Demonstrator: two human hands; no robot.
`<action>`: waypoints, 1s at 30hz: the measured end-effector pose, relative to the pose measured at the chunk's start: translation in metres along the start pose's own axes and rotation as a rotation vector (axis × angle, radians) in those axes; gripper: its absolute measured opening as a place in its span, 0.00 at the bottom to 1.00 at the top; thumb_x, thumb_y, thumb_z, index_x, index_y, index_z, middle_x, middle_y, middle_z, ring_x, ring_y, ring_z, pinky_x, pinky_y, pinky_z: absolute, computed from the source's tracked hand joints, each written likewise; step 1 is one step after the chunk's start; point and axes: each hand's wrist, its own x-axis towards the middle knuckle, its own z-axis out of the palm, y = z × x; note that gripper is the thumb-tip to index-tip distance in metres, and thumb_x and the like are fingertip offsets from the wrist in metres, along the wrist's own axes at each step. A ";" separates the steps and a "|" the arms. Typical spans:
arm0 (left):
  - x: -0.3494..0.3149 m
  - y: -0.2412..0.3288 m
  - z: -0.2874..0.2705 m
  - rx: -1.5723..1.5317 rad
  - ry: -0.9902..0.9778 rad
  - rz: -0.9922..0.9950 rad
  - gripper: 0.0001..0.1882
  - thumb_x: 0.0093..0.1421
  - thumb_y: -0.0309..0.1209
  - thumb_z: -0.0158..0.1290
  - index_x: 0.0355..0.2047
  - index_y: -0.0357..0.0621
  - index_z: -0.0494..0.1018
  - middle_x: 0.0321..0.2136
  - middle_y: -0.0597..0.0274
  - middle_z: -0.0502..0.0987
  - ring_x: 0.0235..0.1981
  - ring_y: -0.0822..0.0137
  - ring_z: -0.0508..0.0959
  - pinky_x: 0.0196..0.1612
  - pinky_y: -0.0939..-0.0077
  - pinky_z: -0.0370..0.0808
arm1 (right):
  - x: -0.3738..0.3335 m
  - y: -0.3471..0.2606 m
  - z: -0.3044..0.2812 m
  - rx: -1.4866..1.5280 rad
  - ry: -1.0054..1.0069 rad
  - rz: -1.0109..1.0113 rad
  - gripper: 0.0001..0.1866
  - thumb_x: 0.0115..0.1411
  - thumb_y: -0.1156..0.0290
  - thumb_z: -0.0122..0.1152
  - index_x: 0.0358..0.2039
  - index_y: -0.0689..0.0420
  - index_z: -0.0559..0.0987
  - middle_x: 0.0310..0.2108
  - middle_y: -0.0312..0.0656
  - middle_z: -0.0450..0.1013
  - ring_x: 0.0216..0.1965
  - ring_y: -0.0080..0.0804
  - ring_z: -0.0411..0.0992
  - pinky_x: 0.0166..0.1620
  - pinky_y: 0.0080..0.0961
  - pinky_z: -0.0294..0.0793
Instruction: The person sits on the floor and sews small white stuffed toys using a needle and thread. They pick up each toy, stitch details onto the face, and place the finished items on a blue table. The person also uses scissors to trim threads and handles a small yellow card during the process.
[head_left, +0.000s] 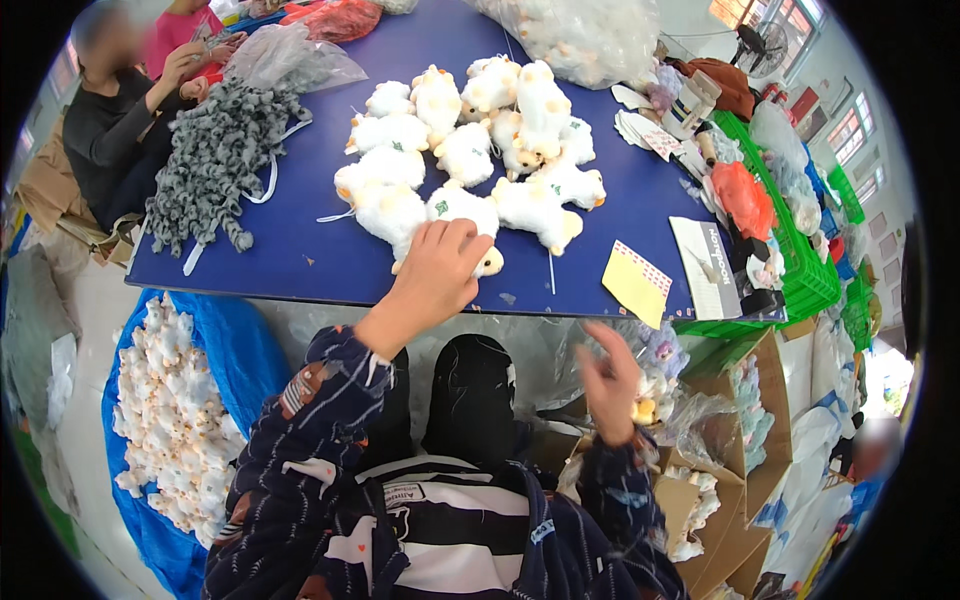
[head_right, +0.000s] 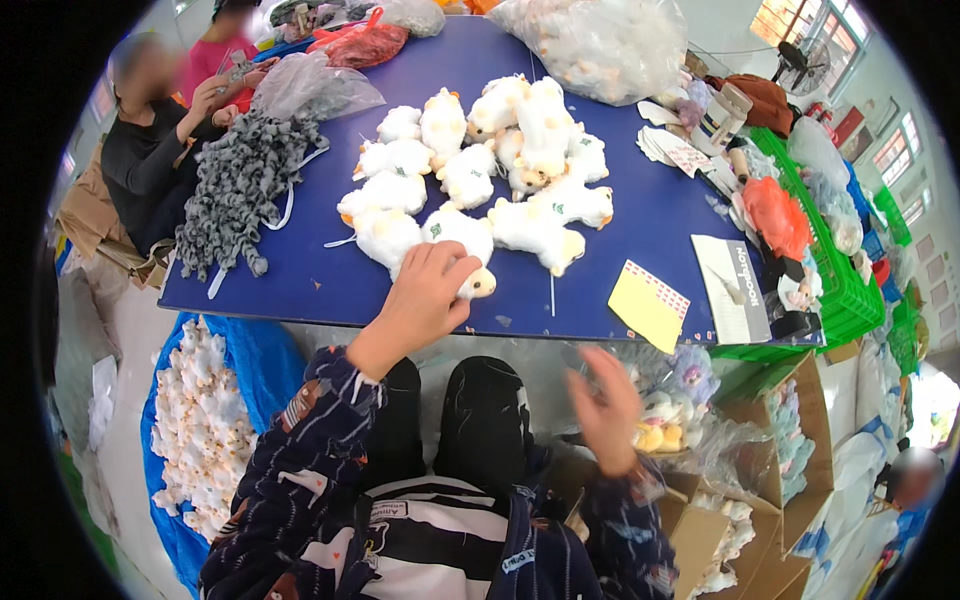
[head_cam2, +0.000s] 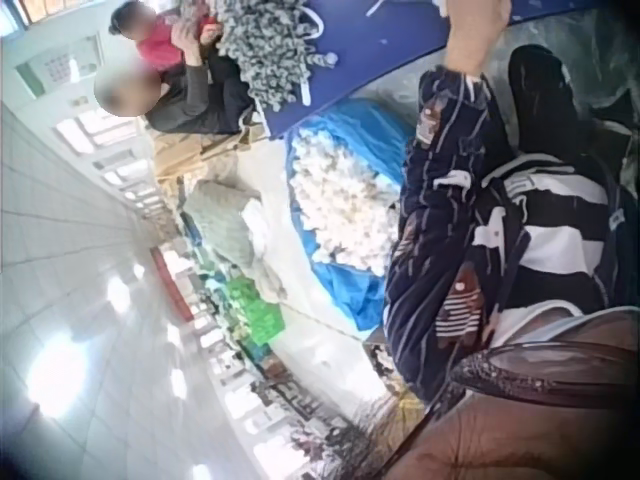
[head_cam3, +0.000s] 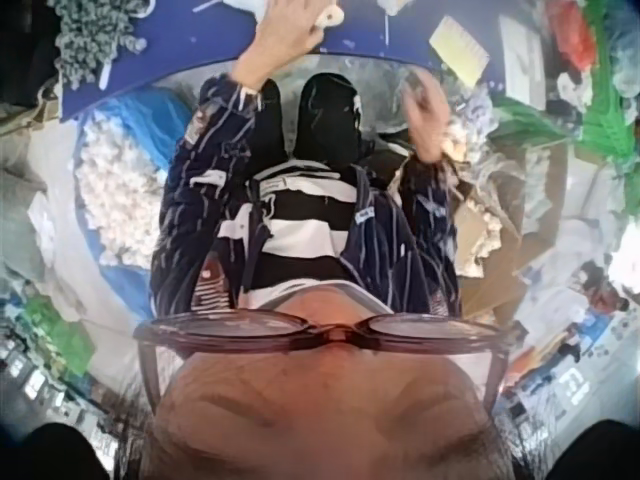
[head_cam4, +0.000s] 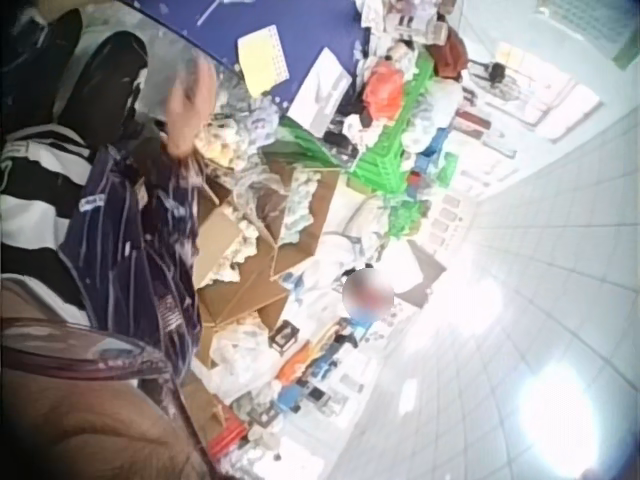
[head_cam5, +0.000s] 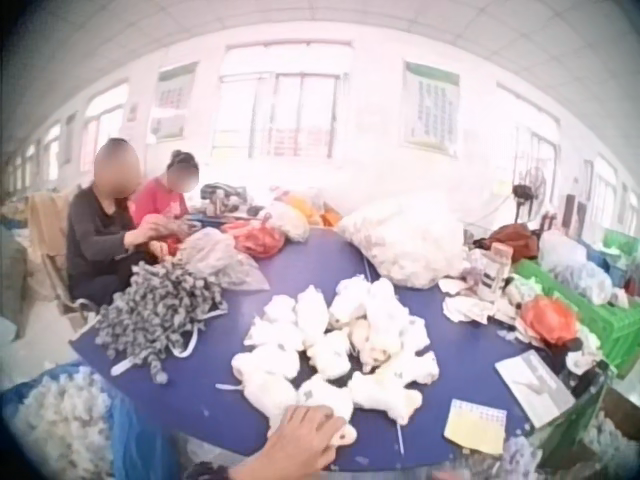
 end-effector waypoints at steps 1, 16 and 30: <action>-0.008 0.004 -0.006 -0.048 -0.020 -0.019 0.24 0.41 0.21 0.55 0.43 0.42 0.68 0.40 0.55 0.68 0.42 0.54 0.69 0.46 0.63 0.66 | 0.022 -0.016 0.022 -0.032 -0.090 -0.215 0.21 0.52 0.77 0.63 0.49 0.60 0.74 0.46 0.48 0.72 0.42 0.35 0.74 0.39 0.24 0.75; -0.059 0.027 -0.023 -0.211 0.243 -0.137 0.36 0.40 0.23 0.62 0.53 0.39 0.65 0.52 0.53 0.68 0.54 0.51 0.67 0.57 0.60 0.64 | 0.030 -0.056 0.099 0.862 -0.290 0.350 0.22 0.54 0.74 0.64 0.47 0.64 0.68 0.34 0.34 0.70 0.31 0.14 0.67 0.35 0.11 0.66; -0.070 0.019 -0.022 -0.559 0.185 -0.157 0.30 0.44 0.19 0.62 0.48 0.41 0.65 0.48 0.56 0.71 0.54 0.51 0.68 0.55 0.62 0.67 | 0.030 -0.076 0.071 0.278 -0.121 -0.198 0.11 0.52 0.77 0.65 0.38 0.59 0.78 0.27 0.34 0.72 0.19 0.15 0.61 0.21 0.13 0.59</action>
